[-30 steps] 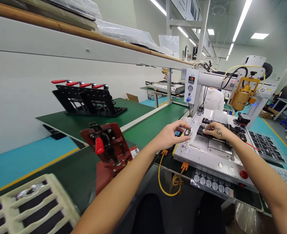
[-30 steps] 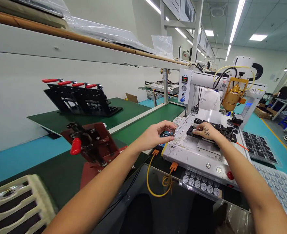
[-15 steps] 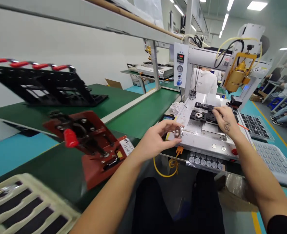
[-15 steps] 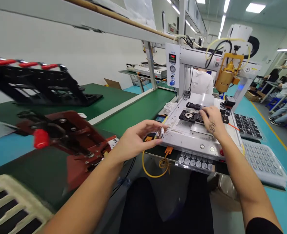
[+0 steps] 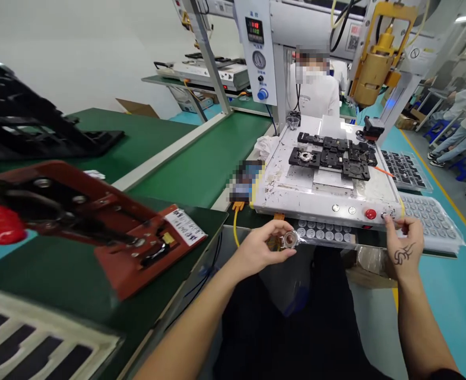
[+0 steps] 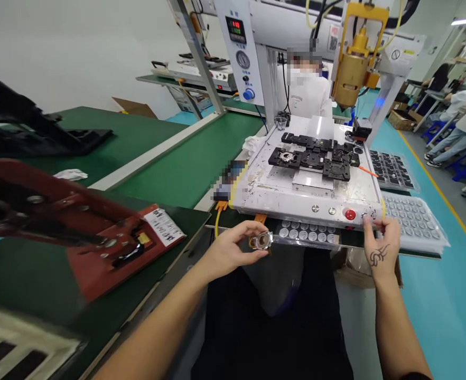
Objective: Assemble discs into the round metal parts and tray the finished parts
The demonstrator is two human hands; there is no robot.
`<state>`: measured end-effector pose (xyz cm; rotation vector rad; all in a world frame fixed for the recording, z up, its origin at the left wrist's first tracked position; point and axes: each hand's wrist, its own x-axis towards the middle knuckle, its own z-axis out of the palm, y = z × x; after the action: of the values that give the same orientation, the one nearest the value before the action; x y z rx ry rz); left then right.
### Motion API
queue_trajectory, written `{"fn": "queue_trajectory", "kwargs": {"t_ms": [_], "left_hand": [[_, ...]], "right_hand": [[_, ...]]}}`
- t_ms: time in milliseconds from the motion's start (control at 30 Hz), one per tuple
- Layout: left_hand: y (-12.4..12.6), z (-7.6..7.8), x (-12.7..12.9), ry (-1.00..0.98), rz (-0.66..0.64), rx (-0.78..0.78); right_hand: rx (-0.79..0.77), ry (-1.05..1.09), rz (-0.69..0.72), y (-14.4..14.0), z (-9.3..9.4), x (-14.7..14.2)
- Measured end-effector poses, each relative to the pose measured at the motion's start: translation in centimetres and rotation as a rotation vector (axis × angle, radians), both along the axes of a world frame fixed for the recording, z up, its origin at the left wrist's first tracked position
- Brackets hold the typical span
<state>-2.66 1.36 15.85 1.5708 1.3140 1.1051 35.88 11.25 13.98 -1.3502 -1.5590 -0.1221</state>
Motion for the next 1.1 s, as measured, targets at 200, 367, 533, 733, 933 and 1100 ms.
{"fn": "queue_trajectory", "kwargs": {"t_ms": [200, 367, 533, 733, 933, 1100], "left_hand": [[2.1, -3.6, 4.4, 0.088, -0.254, 0.028], [6.6, -5.4, 9.7, 0.172, -0.484, 0.151], [8.8, -6.8, 11.2, 0.265, -0.566, 0.154], [7.2, -7.4, 10.1, 0.216, -0.573, 0.117], [7.1, -6.9, 10.2, 0.179, -0.551, 0.068], [7.5, -6.6, 9.9, 0.17, -0.574, 0.029]], "right_hand": [[-0.282, -0.187, 0.481, -2.9, -2.9, -3.2], [-0.283, -0.261, 0.45, -1.9, -5.5, -2.7], [-0.284, -0.315, 0.479, -2.1, -6.4, -2.5], [-0.321, -0.369, 0.543, -2.4, -6.6, -3.1], [-0.357, -0.416, 0.639, -1.1, -6.4, -2.8], [-0.326, -0.341, 0.681, -1.2, -7.7, -2.4]]}}
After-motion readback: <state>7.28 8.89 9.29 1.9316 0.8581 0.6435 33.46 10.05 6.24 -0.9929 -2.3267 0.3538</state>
